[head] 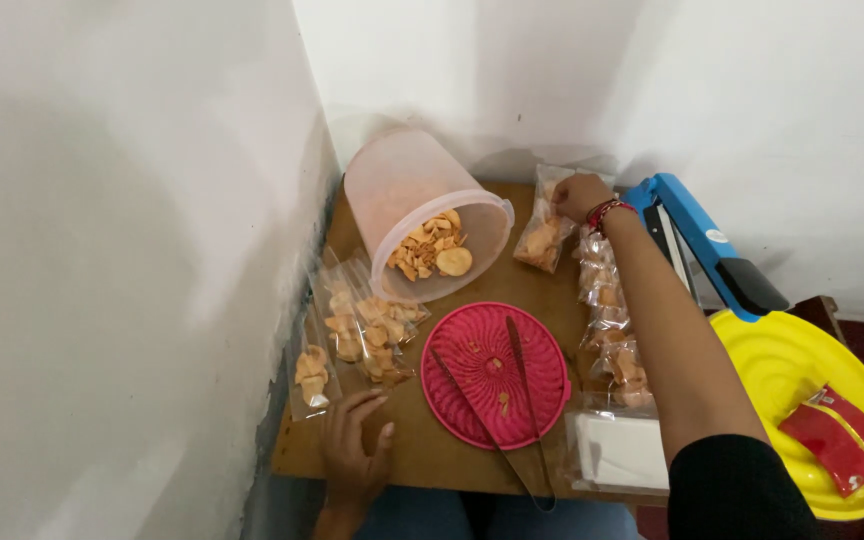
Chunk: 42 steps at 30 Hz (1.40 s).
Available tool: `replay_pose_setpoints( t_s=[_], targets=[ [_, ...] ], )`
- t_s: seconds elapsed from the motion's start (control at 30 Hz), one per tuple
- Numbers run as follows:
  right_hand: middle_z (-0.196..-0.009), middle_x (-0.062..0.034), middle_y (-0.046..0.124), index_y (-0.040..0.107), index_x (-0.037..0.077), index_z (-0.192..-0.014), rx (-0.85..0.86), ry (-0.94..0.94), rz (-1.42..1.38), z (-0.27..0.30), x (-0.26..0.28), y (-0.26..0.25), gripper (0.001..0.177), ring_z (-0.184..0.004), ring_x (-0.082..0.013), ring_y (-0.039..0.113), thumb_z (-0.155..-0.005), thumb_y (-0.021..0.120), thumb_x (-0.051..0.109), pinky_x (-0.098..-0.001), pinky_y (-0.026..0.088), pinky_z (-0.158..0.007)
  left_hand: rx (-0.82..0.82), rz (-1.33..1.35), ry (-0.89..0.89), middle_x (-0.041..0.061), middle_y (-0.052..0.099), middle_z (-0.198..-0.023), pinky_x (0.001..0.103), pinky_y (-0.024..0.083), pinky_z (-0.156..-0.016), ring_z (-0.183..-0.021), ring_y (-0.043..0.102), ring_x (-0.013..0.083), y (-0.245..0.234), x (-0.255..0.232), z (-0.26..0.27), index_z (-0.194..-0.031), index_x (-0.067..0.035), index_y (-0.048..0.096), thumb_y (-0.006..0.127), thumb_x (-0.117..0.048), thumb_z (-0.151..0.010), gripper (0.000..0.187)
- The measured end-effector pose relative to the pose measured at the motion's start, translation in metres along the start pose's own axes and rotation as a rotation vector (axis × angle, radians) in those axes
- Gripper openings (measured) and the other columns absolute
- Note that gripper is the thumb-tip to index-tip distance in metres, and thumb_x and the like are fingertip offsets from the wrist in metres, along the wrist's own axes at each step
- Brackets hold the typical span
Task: Sealing small plastic bags of chips using a manual heat sealer
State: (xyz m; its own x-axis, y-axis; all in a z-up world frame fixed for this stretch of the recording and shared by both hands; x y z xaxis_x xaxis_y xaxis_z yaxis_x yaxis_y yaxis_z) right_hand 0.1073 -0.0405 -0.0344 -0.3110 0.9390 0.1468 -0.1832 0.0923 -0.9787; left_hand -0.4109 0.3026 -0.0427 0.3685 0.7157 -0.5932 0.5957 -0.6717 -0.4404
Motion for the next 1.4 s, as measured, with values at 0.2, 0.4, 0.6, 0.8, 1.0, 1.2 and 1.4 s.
replay_pose_setpoints(
  t_s=[0.2, 0.4, 0.6, 0.8, 1.0, 1.2, 1.4],
  targets=[
    [-0.091, 0.0013, 0.082, 0.085, 0.017, -0.088, 0.057, -0.047, -0.097, 0.019, 0.015, -0.026, 0.009, -0.089, -0.0176, 0.073, -0.091, 0.08, 0.024, -0.0373, 0.058, -0.08, 0.011, -0.082, 0.028, 0.008, 0.075, -0.123, 0.047, 0.05, -0.098, -0.108, 0.07, 0.0302, 0.007, 0.009, 0.008, -0.118, -0.011, 0.072, 0.061, -0.034, -0.103, 0.03],
    [-0.1, -0.0058, 0.081, 0.085, 0.013, -0.093, 0.125, -0.088, 0.112, 0.027, 0.028, -0.052, 0.017, -0.096, -0.025, 0.073, -0.089, 0.07, 0.009, -0.0388, 0.058, -0.078, 0.036, -0.105, 0.038, 0.008, 0.074, -0.123, 0.047, 0.049, -0.096, -0.105, 0.068, 0.0304, 0.006, 0.004, 0.006, -0.118, -0.011, 0.071, 0.058, -0.035, -0.104, 0.03],
    [-0.107, -0.0044, 0.079, 0.08, 0.024, -0.095, 0.086, 0.037, 0.168, 0.025, 0.031, -0.046, 0.029, -0.1, -0.0312, 0.071, -0.094, 0.053, 0.015, -0.0499, 0.055, -0.087, 0.05, -0.116, 0.035, 0.008, 0.074, -0.124, 0.048, 0.049, -0.093, -0.104, 0.069, 0.0314, 0.003, -0.001, 0.0, -0.117, -0.011, 0.071, 0.058, -0.034, -0.104, 0.03],
    [-0.126, -0.0054, 0.071, 0.082, 0.02, -0.103, 0.05, 0.005, 0.157, 0.038, 0.036, -0.043, 0.017, -0.113, -0.0342, 0.068, -0.095, 0.068, 0.028, -0.0537, 0.057, -0.089, 0.015, -0.116, 0.053, 0.008, 0.075, -0.12, 0.047, 0.048, -0.09, -0.099, 0.069, 0.0313, 0.006, 0.001, 0.003, -0.115, -0.011, 0.072, 0.056, -0.037, -0.105, 0.032],
    [-0.139, -0.0107, 0.061, 0.073, 0.017, -0.124, 0.053, -0.013, 0.155, 0.04, 0.023, -0.031, 0.039, -0.123, -0.0363, 0.062, -0.092, 0.06, 0.035, -0.0627, 0.052, -0.091, 0.207, 0.356, 0.148, 0.013, 0.073, -0.125, 0.044, 0.053, -0.098, -0.113, 0.069, 0.0303, 0.044, -0.106, -0.066, -0.124, -0.006, 0.07, 0.065, -0.028, -0.106, 0.029],
    [-0.145, -0.0047, 0.066, 0.072, 0.029, -0.132, 0.011, 0.022, 0.219, 0.028, -0.001, 0.001, 0.05, -0.143, -0.0328, 0.06, -0.087, 0.073, 0.051, -0.0732, 0.046, -0.108, 0.184, 0.424, 0.1, 0.05, 0.029, -0.157, 0.069, 0.015, -0.13, -0.152, 0.023, 0.068, 0.237, -0.134, -0.151, -0.156, 0.019, 0.026, 0.074, -0.021, -0.081, 0.098],
    [-0.139, 0.0002, 0.071, 0.072, 0.031, -0.13, 0.025, 0.039, 0.214, 0.04, 0.002, -0.016, 0.049, -0.139, -0.03, 0.062, -0.083, 0.08, 0.041, -0.0729, 0.047, -0.109, 0.666, 0.226, -0.385, 0.023, 0.036, -0.172, 0.066, -0.021, -0.129, -0.162, -0.012, 0.0587, 0.32, -0.08, -0.212, -0.169, -0.012, 0.027, 0.092, -0.031, -0.074, 0.117]
  ],
)
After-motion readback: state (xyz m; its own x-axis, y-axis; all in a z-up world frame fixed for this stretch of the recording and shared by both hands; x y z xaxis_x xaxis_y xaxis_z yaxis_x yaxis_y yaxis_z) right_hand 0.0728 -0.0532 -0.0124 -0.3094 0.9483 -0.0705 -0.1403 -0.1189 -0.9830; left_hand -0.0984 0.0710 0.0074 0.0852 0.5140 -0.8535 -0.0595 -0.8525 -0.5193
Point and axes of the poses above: each hand's wrist, its own z-axis away from the middle knuckle, its own y-axis out of the palm, x = y × z, the point moved 3 cm from there along -z, towards the middle knuckle
